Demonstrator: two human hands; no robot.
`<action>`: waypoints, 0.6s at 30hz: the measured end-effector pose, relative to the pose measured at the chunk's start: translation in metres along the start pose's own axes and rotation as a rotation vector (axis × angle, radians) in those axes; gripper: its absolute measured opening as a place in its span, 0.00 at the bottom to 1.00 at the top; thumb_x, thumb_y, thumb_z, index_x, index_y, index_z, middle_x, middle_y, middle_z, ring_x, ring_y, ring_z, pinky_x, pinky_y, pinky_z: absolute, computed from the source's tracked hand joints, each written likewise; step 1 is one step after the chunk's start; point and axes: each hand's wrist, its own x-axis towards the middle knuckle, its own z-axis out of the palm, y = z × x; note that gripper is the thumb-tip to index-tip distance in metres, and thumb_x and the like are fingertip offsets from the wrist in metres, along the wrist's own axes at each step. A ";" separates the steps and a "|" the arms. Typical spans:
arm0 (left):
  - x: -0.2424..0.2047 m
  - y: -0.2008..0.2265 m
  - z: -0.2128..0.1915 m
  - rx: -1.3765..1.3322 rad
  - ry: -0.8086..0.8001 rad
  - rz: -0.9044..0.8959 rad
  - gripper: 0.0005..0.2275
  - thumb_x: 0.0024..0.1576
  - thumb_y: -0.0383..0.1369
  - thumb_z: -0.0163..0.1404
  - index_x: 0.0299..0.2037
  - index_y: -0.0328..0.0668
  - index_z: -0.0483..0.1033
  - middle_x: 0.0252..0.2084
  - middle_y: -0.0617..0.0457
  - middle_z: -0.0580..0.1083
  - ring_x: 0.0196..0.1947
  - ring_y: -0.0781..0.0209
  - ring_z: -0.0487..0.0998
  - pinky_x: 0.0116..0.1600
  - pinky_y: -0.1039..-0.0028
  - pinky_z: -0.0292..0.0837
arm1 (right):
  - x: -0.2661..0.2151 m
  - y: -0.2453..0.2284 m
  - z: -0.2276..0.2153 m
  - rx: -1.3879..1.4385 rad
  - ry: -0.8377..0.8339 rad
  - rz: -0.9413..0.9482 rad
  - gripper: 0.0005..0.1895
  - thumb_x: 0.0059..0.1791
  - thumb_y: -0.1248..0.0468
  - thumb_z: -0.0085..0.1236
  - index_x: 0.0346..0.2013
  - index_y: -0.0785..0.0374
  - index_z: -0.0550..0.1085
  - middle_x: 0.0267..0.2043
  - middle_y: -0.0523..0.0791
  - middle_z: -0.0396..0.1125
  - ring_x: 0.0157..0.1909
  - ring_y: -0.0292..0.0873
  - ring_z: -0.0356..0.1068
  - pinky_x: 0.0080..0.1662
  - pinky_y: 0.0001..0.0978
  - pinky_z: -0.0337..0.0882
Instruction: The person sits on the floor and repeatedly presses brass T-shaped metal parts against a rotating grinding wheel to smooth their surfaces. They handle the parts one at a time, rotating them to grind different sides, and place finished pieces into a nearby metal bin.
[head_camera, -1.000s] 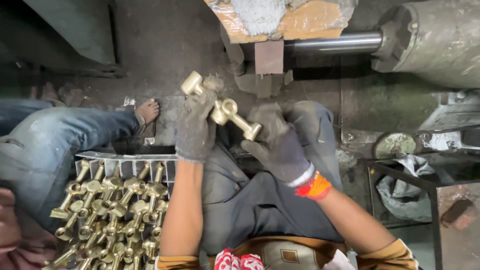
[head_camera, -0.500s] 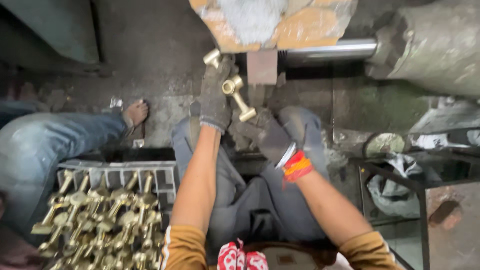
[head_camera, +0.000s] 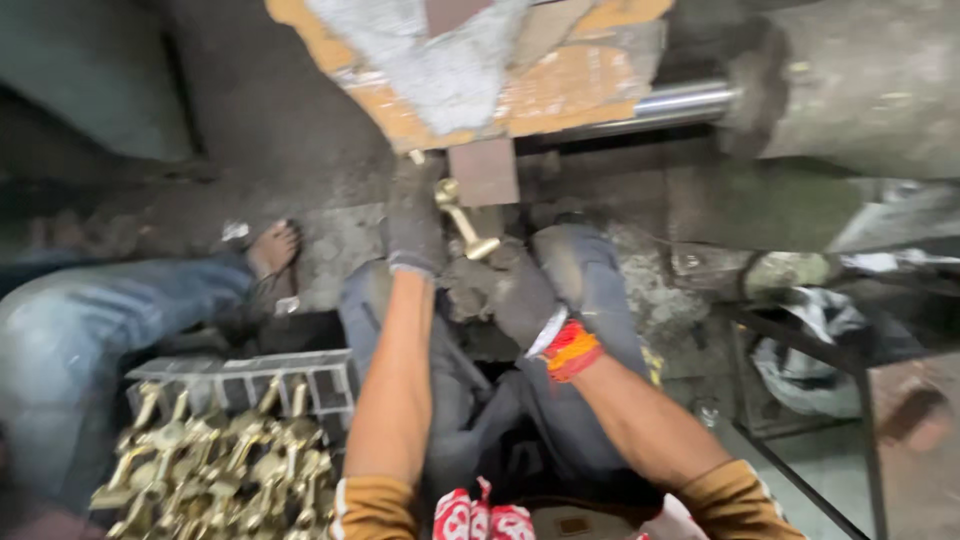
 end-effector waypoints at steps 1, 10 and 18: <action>0.002 -0.003 -0.006 0.017 -0.006 0.062 0.15 0.63 0.35 0.52 0.56 0.34 0.76 0.48 0.47 0.76 0.44 0.57 0.76 0.47 0.64 0.72 | 0.002 0.004 0.002 -0.029 0.017 0.016 0.06 0.55 0.66 0.55 0.43 0.67 0.74 0.28 0.44 0.69 0.26 0.35 0.66 0.30 0.30 0.68; 0.021 -0.034 0.004 -0.028 0.084 0.061 0.15 0.56 0.31 0.57 0.52 0.37 0.79 0.47 0.53 0.77 0.42 0.65 0.76 0.47 0.72 0.72 | 0.009 0.015 -0.023 -0.205 0.018 -0.062 0.14 0.55 0.66 0.52 0.54 0.67 0.75 0.42 0.44 0.74 0.39 0.34 0.73 0.40 0.28 0.73; 0.036 -0.047 -0.010 0.451 0.033 0.248 0.15 0.62 0.38 0.49 0.50 0.35 0.79 0.46 0.50 0.77 0.44 0.62 0.77 0.47 0.71 0.71 | 0.016 0.019 -0.044 -0.889 -0.166 -0.376 0.17 0.54 0.74 0.49 0.58 0.70 0.72 0.45 0.48 0.74 0.43 0.36 0.73 0.44 0.30 0.76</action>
